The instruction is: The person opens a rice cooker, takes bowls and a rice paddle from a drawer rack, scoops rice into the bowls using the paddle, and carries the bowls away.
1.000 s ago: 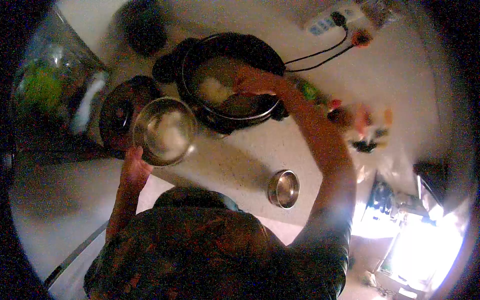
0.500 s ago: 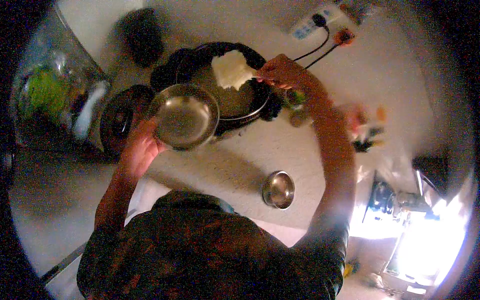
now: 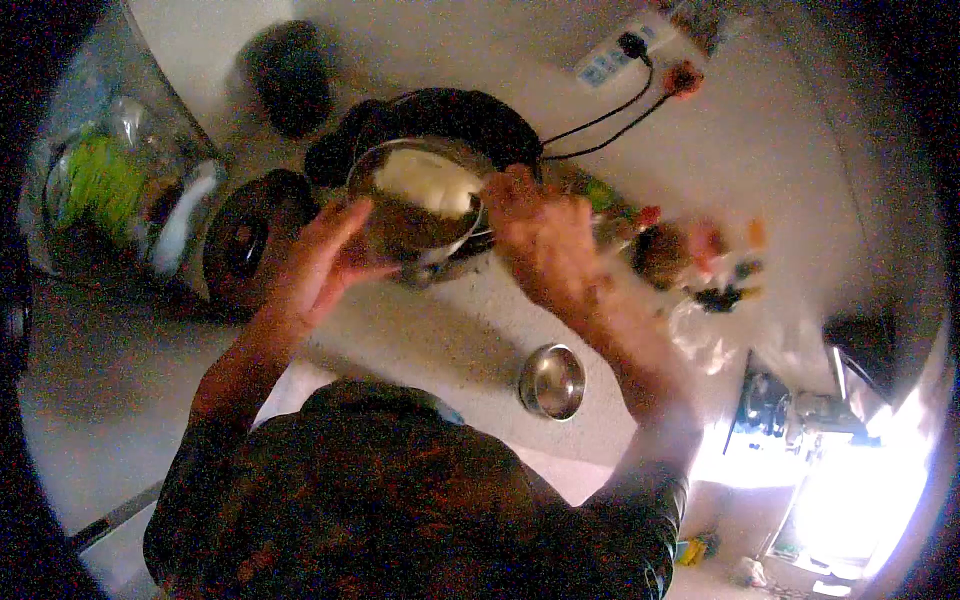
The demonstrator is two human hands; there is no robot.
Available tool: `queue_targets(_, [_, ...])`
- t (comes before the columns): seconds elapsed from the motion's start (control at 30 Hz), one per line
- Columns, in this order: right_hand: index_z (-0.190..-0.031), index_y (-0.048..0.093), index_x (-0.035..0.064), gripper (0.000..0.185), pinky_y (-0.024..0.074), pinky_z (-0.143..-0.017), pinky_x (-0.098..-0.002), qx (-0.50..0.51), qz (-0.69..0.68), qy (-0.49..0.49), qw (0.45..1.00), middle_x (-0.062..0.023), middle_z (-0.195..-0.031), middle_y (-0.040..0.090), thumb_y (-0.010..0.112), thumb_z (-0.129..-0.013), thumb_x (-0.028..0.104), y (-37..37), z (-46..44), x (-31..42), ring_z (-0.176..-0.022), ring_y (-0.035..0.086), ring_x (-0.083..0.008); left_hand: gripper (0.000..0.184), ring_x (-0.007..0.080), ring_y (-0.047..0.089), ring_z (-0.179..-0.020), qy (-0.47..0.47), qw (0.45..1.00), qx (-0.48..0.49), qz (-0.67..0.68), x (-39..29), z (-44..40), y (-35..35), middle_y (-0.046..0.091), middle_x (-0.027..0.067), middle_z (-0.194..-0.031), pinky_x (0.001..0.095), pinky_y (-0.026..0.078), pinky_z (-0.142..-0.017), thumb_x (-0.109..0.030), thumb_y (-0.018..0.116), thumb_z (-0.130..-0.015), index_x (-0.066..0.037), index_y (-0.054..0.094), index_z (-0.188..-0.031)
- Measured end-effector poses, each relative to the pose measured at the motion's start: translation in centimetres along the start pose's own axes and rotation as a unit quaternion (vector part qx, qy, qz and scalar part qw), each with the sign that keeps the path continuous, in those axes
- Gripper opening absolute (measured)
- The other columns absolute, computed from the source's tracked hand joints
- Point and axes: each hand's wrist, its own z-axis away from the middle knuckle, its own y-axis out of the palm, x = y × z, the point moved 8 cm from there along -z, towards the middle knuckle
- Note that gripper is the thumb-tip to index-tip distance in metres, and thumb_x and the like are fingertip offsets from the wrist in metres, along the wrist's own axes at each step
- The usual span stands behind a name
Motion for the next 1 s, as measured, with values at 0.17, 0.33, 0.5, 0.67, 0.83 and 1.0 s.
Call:
queue_targets(0.17, [-0.085, 0.054, 0.0072, 0.018, 0.0471, -0.052, -0.0368, -0.015, -0.017, 0.034, 0.999, -0.0088, -0.077, 0.052, 0.051, -0.07, -0.002, -1.4, 0.7, -0.1, -0.063, 0.056, -0.0292, 0.051, 0.0111, 0.051, -0.081, 0.029, 0.999, -0.01, -0.02, 0.8, 0.3, -0.9, 0.052, 0.0022, -0.091, 0.0323, 0.049, -0.072, -0.027, 0.067, -0.076, -0.005, 0.042, -0.115])
queue_targets(0.33, [-0.085, 0.055, 0.0076, 0.018, 0.0449, -0.05, -0.0368, 0.032, -0.049, 0.001, 0.998, -0.0081, -0.074, 0.051, 0.051, -0.07, -0.003, -1.2, 1.7, 1.6, -0.059, 0.054, -0.0264, 0.055, 0.0126, 0.052, -0.084, 0.053, 0.998, -0.021, -0.028, 0.3, 1.4, -1.0, 0.052, 0.0031, -0.096, 0.0321, 0.047, -0.073, -0.027, 0.068, -0.075, -0.006, 0.04, -0.117])
queue_targets(0.5, [-0.086, 0.055, 0.0052, 0.018, 0.0428, -0.048, -0.0349, 0.041, -0.074, -0.038, 0.996, -0.0067, -0.07, 0.048, 0.053, -0.07, -0.001, -1.2, 1.4, 3.1, -0.058, 0.054, -0.024, 0.056, 0.0127, 0.052, -0.087, 0.051, 0.997, -0.03, -0.041, 0.4, 1.6, -1.6, 0.052, 0.0031, -0.097, 0.0312, 0.046, -0.072, -0.027, 0.069, -0.074, -0.006, 0.04, -0.118])
queue_targets(0.67, [-0.085, 0.056, 0.0061, 0.017, 0.0443, -0.051, -0.0353, 0.067, -0.067, -0.042, 0.995, -0.007, -0.072, 0.051, 0.053, -0.07, -0.003, -0.3, 1.4, 2.7, -0.059, 0.055, -0.0247, 0.057, 0.0126, 0.052, -0.088, 0.047, 0.998, -0.028, -0.011, 1.0, 1.6, -2.6, 0.053, 0.0026, -0.098, 0.0316, 0.046, -0.072, -0.027, 0.068, -0.075, -0.007, 0.039, -0.12])
queue_targets(0.83, [-0.084, 0.056, 0.0059, 0.014, 0.0465, -0.055, -0.0348, -0.01, -0.089, 0.011, 0.996, -0.008, -0.075, 0.053, 0.053, -0.073, -0.001, -2.2, -0.4, 0.1, -0.064, 0.056, -0.0273, 0.059, 0.0156, 0.05, -0.096, 0.07, 0.993, -0.078, -0.045, 0.0, 2.4, -3.8, 0.051, 0.0049, -0.107, 0.0359, 0.044, -0.078, -0.029, 0.067, -0.074, -0.008, 0.038, -0.121])
queue_targets(1.0, [-0.076, 0.056, 0.0056, 0.011, 0.0473, -0.061, -0.0343, 0.012, -0.055, 0.027, 0.998, -0.0083, -0.072, 0.054, 0.054, -0.067, 0.001, 2.0, -2.0, -2.8, -0.07, 0.057, -0.0269, 0.062, 0.0201, 0.047, -0.107, 0.083, 0.993, -0.067, -0.056, -0.4, 4.5, -5.8, 0.047, 0.0071, -0.117, 0.0395, 0.04, -0.086, -0.03, 0.064, -0.076, -0.008, 0.035, -0.126])
